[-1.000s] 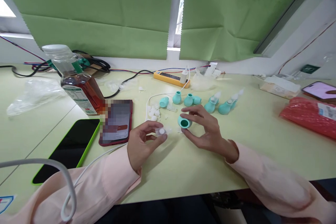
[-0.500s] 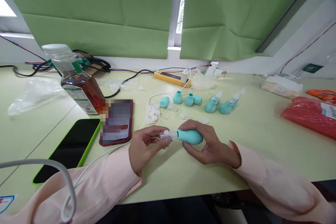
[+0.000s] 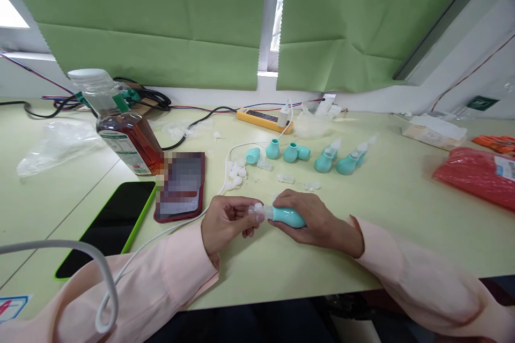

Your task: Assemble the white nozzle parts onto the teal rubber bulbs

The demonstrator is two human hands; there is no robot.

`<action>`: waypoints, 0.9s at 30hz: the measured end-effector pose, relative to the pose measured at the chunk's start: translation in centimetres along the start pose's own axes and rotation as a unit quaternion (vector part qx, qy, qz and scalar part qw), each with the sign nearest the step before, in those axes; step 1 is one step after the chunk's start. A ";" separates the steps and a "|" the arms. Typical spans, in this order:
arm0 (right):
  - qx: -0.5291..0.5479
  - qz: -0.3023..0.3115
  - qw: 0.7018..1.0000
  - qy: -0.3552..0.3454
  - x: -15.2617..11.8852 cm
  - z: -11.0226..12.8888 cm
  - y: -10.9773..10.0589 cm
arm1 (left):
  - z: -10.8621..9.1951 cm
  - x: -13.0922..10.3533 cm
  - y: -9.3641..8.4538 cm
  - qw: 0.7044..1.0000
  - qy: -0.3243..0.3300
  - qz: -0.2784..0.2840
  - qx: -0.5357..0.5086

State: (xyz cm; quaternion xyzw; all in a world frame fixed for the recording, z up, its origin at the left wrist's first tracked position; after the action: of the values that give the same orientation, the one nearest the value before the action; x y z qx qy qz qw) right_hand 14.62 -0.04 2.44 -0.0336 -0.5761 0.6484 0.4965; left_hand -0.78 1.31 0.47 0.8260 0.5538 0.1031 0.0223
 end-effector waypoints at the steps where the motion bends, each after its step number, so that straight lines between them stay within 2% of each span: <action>1: 0.001 0.003 1.000 0.009 0.0 0.0 0.0 | 0.0 0.0 0.0 1.000 0.004 -0.004 0.003; 11: 0.114 -0.013 0.980 0.161 0.0 -0.4 0.7 | -0.1 -0.3 0.1 0.998 0.057 -0.014 0.009; 17: 0.188 0.040 0.952 0.236 0.1 -0.4 1.0 | -0.5 -0.5 0.0 0.988 0.123 0.025 0.091; 22: 0.240 0.098 0.929 0.264 0.4 -0.4 0.9 | -1.0 -0.5 0.1 0.960 0.189 0.060 0.199; 27: 0.281 0.164 0.897 0.298 0.6 -0.5 0.9 | -1.2 -0.5 0.4 0.944 0.212 0.075 0.242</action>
State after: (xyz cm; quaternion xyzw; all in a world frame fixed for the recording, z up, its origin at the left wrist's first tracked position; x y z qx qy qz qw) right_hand 14.12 0.86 1.90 -0.1787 -0.1813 0.8152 0.5203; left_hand -0.87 0.63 1.59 0.8047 0.4904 0.1405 -0.3037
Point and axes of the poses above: each hand's wrist, its own x-axis towards the middle knuckle, its own y-axis out of the palm, z = x × y, the point moved 3 cm from there along x, towards the middle knuckle, and after that the axes turned 12 degrees about y, right-handed, at the moved point
